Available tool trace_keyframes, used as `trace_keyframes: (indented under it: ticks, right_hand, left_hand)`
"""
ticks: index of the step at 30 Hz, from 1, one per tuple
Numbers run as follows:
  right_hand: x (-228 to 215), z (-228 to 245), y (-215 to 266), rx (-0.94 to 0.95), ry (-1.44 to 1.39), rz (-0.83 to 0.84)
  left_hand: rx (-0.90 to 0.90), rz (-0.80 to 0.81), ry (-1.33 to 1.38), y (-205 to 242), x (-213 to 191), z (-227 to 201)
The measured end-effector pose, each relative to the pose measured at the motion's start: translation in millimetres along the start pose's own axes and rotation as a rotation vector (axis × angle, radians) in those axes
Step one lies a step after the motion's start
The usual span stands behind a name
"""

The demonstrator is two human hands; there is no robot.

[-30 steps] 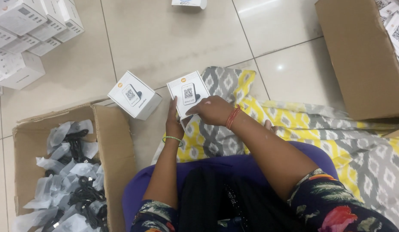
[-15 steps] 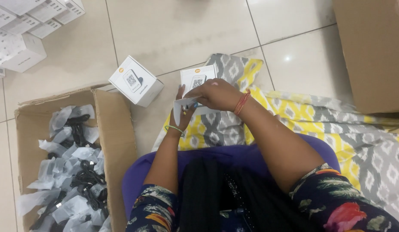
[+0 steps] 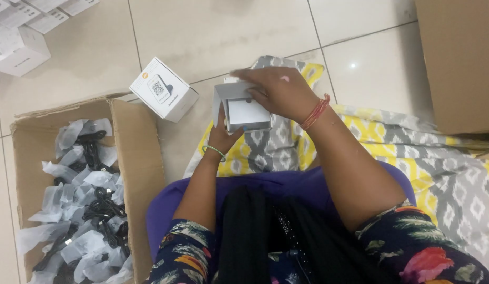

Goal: The person packs small electronic components and cables into small white boxes and then organizes the boxes within a larger container.

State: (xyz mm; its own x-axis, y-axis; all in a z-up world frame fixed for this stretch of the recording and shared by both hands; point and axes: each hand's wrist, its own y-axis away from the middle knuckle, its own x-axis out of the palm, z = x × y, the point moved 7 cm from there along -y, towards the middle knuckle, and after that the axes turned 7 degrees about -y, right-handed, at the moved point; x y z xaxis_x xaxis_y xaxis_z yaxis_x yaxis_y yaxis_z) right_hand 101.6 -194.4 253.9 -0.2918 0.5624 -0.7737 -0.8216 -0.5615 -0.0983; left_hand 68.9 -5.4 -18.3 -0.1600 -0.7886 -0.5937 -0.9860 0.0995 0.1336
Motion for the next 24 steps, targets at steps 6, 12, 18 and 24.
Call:
trace_keyframes:
  ticks: [6, 12, 18, 24]
  right_hand:
    - [-13, -2, 16, -0.207, 0.284, -0.284]
    - [-45, 3, 26, 0.207, 0.251, -0.282]
    - [-32, 33, 32, 0.252, 0.026, 0.106]
    - [129, -62, 31, 0.016, 0.098, 0.546]
  left_hand:
    - [0.114, -0.092, 0.243, 5, -22, -34]
    - [0.016, -0.133, 0.21, -5, -22, -28]
    - [0.41, -0.311, 0.129, 1, -49, -94]
    - [0.471, -0.402, 0.136, -16, -56, -101]
